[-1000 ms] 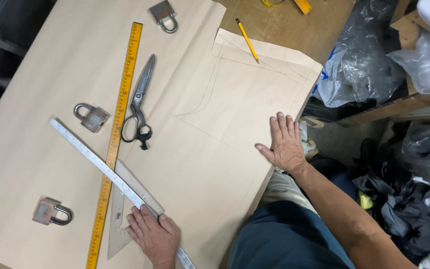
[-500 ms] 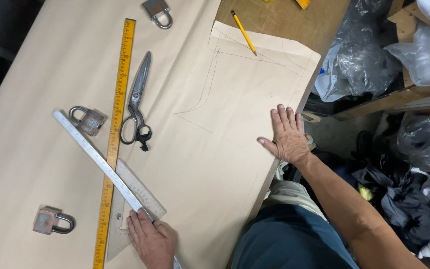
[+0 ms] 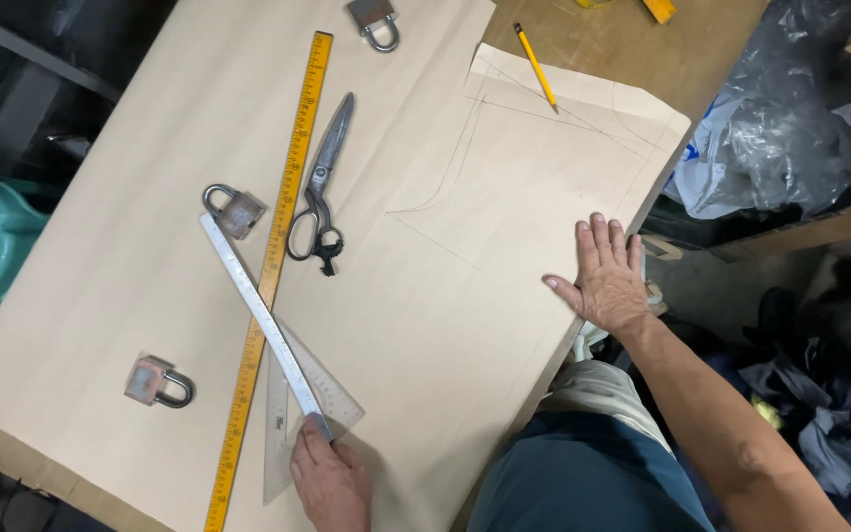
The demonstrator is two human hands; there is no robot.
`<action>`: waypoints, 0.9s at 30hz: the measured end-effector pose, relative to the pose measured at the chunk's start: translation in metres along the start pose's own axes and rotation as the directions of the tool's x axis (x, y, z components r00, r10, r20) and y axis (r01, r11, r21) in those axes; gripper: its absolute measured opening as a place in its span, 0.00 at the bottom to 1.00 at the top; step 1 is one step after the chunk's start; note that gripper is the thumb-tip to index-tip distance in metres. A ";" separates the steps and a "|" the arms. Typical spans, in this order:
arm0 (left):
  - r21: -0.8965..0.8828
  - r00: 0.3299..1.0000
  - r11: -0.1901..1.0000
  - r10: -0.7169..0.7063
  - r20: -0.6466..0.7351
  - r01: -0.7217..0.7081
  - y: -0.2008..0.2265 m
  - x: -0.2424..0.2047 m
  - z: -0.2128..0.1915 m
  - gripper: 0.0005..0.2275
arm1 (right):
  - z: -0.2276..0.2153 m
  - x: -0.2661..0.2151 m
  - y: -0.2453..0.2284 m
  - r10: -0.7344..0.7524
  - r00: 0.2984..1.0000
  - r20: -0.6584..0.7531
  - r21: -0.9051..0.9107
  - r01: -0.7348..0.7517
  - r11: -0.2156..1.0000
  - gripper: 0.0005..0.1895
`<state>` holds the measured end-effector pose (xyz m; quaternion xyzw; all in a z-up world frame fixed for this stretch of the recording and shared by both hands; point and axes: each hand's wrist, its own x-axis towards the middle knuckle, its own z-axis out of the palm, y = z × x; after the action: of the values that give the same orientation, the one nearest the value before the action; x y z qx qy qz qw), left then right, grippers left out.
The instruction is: The person uses shears to trim a piece of pattern paper on a workbench. They then use a pencil and a ruler to draw straight lines and curves on the paper, creating a pattern. A flexible measuring tape is also used to measure and mark specific points on the pattern.
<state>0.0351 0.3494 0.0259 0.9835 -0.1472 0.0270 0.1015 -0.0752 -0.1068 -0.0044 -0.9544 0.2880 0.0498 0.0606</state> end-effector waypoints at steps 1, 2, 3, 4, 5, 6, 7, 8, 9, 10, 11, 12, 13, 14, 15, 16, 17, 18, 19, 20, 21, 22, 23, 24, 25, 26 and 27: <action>0.000 1.000 1.000 -0.002 -0.003 0.002 -0.004 0.000 0.002 0.25 | -0.001 0.001 0.000 -0.002 1.000 -0.002 0.000 0.002 1.000 0.56; 0.032 0.994 0.996 -0.087 0.070 0.085 -0.007 0.000 0.004 0.26 | -0.002 0.002 0.001 0.008 0.999 0.043 0.023 -0.009 1.000 0.56; 0.067 0.976 0.984 -0.171 0.139 0.163 -0.010 0.001 0.007 0.26 | -0.004 0.003 0.001 0.020 0.996 0.086 0.043 -0.024 0.999 0.56; 0.063 0.976 0.985 -0.170 0.137 0.163 -0.012 0.006 0.005 0.26 | -0.003 0.002 0.001 0.020 0.996 0.083 0.041 -0.023 0.999 0.56; 0.046 0.966 0.978 -0.207 0.152 0.202 -0.013 0.012 0.005 0.27 | -0.003 0.003 0.001 0.017 0.996 0.083 0.005 -0.017 1.000 0.56; 0.030 0.955 0.970 -0.243 0.168 0.242 -0.013 0.017 0.004 0.27 | -0.002 0.004 0.002 0.014 0.996 0.084 -0.032 -0.011 0.999 0.56; 0.023 0.956 0.971 -0.240 0.167 0.240 -0.017 0.021 0.006 0.27 | -0.006 0.003 -0.004 0.016 0.997 0.079 -0.037 -0.013 0.999 0.56; 0.019 0.915 0.948 -0.313 0.256 0.319 -0.020 0.025 0.008 0.28 | -0.010 0.003 -0.009 0.032 0.993 0.117 -0.153 -0.014 0.988 0.54; 0.025 0.859 0.918 -0.380 0.343 0.396 -0.024 0.029 0.009 0.29 | -0.014 0.003 -0.014 0.053 0.986 0.155 -0.265 -0.010 0.964 0.52; 0.021 0.860 0.919 -0.377 0.343 0.395 -0.021 0.028 0.009 0.29 | -0.025 0.001 -0.029 0.055 0.987 0.152 -0.268 -0.013 0.963 0.52; 0.011 0.842 0.902 -0.407 0.353 0.432 -0.020 0.028 0.009 0.27 | -0.036 -0.002 -0.045 -0.031 0.992 0.122 -0.191 0.054 0.980 0.49; 0.001 0.823 0.884 -0.437 0.363 0.468 -0.018 0.028 0.009 0.25 | -0.047 -0.004 -0.061 -0.115 0.990 0.083 -0.115 0.124 0.986 0.47; 0.002 0.823 0.883 -0.438 0.363 0.469 -0.011 0.033 0.001 0.25 | -0.029 -0.010 -0.065 -0.116 0.990 0.084 -0.114 0.125 0.986 0.47; 0.010 0.781 0.858 -0.472 0.409 0.514 -0.005 0.037 -0.006 0.21 | -0.010 -0.015 -0.071 -0.212 0.975 -0.068 -0.299 0.183 0.937 0.49; 0.023 0.731 0.826 -0.511 0.451 0.563 0.000 0.040 -0.015 0.18 | 0.009 -0.020 -0.077 -0.331 0.922 -0.201 -0.475 0.204 0.856 0.51; 0.026 0.728 0.821 -0.520 0.447 0.571 0.002 0.045 -0.014 0.18 | -0.001 -0.014 -0.076 -0.340 0.919 -0.200 -0.472 0.213 0.855 0.51; -0.051 0.751 0.823 -0.488 0.445 0.566 0.001 0.045 -0.018 0.17 | -0.010 -0.014 -0.079 -0.250 0.968 0.039 -0.292 0.250 0.923 0.51; -0.127 0.774 0.821 -0.457 0.438 0.557 -0.002 0.044 -0.022 0.16 | -0.018 -0.014 -0.082 -0.179 0.941 0.289 -0.108 0.217 0.970 0.50; -0.124 0.772 0.817 -0.466 0.433 0.563 -0.004 0.043 -0.020 0.16 | -0.016 -0.013 -0.076 -0.189 0.939 0.289 -0.104 0.227 0.968 0.50; -0.176 0.750 0.770 -0.498 0.435 0.613 -0.005 0.041 -0.019 0.16 | -0.014 -0.013 -0.071 -0.182 0.951 0.252 -0.112 0.215 0.970 0.49; -0.227 0.725 0.716 -0.529 0.442 0.661 -0.007 0.036 -0.018 0.16 | -0.013 -0.014 -0.065 -0.174 0.960 0.219 -0.121 0.204 0.971 0.49; -0.223 0.719 0.710 -0.539 0.440 0.668 -0.006 0.031 -0.016 0.16 | -0.011 -0.014 -0.057 -0.185 0.957 0.223 -0.119 0.215 0.969 0.49; -0.327 0.738 0.668 -0.539 0.405 0.668 -0.006 0.026 -0.013 0.15 | -0.008 -0.014 -0.050 -0.167 0.971 0.168 -0.148 0.193 0.970 0.49; -0.428 0.755 0.622 -0.543 0.367 0.656 -0.006 0.021 -0.011 0.15 | -0.006 -0.013 -0.043 -0.150 0.982 0.113 -0.174 0.168 0.970 0.48; -0.425 0.750 0.618 -0.553 0.365 0.662 -0.005 0.015 -0.009 0.15 | -0.002 -0.014 -0.038 -0.160 0.980 0.117 -0.172 0.179 0.969 0.48; -0.443 0.742 0.597 -0.562 0.365 0.669 -0.003 0.010 -0.007 0.15 | 0.002 -0.015 -0.033 -0.124 0.988 0.091 -0.104 0.133 0.986 0.48; -0.464 0.737 0.574 -0.569 0.365 0.674 0.000 0.005 -0.004 0.14 | 0.006 -0.013 -0.026 -0.086 0.994 0.064 -0.038 0.088 0.995 0.47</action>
<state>0.0400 0.3484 0.0304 0.8923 0.1994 -0.1421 0.3793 -0.0719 -0.0770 -0.0059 -0.9651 0.2430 0.0825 0.0522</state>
